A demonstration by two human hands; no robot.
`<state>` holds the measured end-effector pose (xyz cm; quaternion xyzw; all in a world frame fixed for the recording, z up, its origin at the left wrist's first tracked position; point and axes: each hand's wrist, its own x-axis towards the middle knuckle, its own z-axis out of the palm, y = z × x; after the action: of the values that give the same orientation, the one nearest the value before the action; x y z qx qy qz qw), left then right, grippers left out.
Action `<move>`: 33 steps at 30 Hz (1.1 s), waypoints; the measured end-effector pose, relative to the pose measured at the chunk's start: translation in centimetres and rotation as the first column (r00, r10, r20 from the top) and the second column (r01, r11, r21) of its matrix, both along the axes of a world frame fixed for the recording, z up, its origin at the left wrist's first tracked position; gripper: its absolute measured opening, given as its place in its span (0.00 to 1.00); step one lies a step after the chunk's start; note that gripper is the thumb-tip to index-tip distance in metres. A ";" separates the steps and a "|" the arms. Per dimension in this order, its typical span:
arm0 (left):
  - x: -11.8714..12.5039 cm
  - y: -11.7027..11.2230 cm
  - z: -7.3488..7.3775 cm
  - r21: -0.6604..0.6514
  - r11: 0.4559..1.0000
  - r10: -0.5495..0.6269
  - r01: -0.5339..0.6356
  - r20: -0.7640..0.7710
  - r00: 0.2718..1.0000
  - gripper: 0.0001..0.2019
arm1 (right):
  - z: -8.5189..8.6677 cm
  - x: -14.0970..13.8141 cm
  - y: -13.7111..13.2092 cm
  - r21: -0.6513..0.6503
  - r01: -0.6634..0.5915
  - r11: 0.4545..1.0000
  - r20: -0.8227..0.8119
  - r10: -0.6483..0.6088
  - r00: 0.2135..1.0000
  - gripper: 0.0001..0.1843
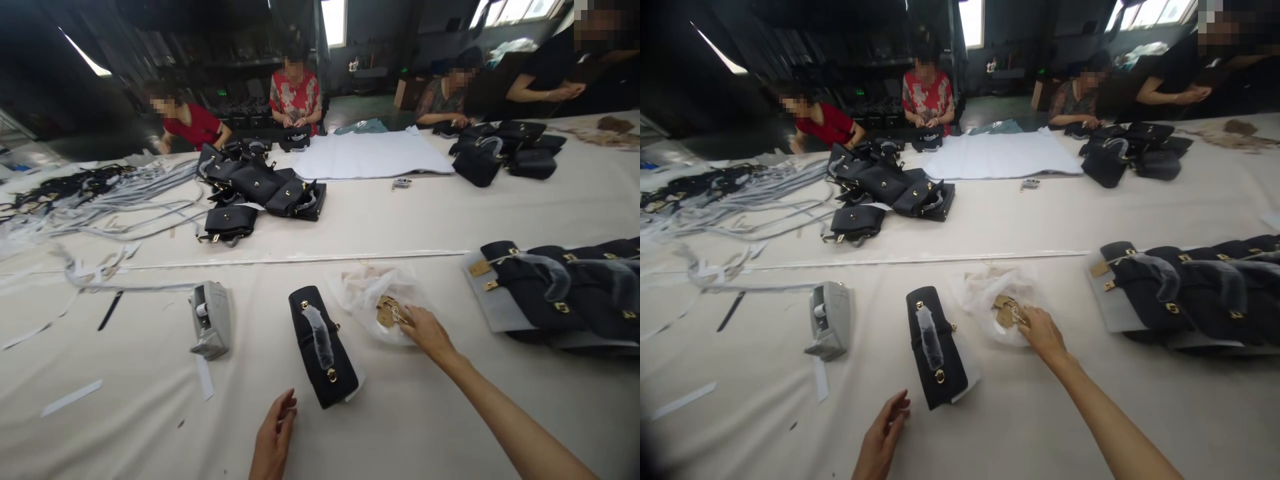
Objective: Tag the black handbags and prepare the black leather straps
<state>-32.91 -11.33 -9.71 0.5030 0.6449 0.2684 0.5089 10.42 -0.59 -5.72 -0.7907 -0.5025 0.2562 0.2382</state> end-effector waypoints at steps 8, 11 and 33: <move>3.2 -1.6 3.9 0.013 0.994 -0.112 0.113 -0.025 0.993 0.18 | -0.7 1.7 1.3 -0.160 -0.132 0.978 0.091 0.147 0.985 0.30; 4.2 -1.8 6.1 -0.012 0.973 -0.231 0.231 -0.025 0.973 0.15 | 1.9 3.5 1.1 -0.205 -0.109 0.973 0.024 0.116 0.993 0.38; 17.6 0.4 14.4 0.044 0.900 -0.361 0.434 0.633 0.685 0.10 | 15.3 -6.1 -14.5 -0.192 -0.196 0.962 -0.639 0.028 0.768 0.28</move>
<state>-15.34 -10.89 4.72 0.4837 0.3275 0.2675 0.7663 4.37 -15.05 9.61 -0.6506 -0.4040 0.5806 0.2763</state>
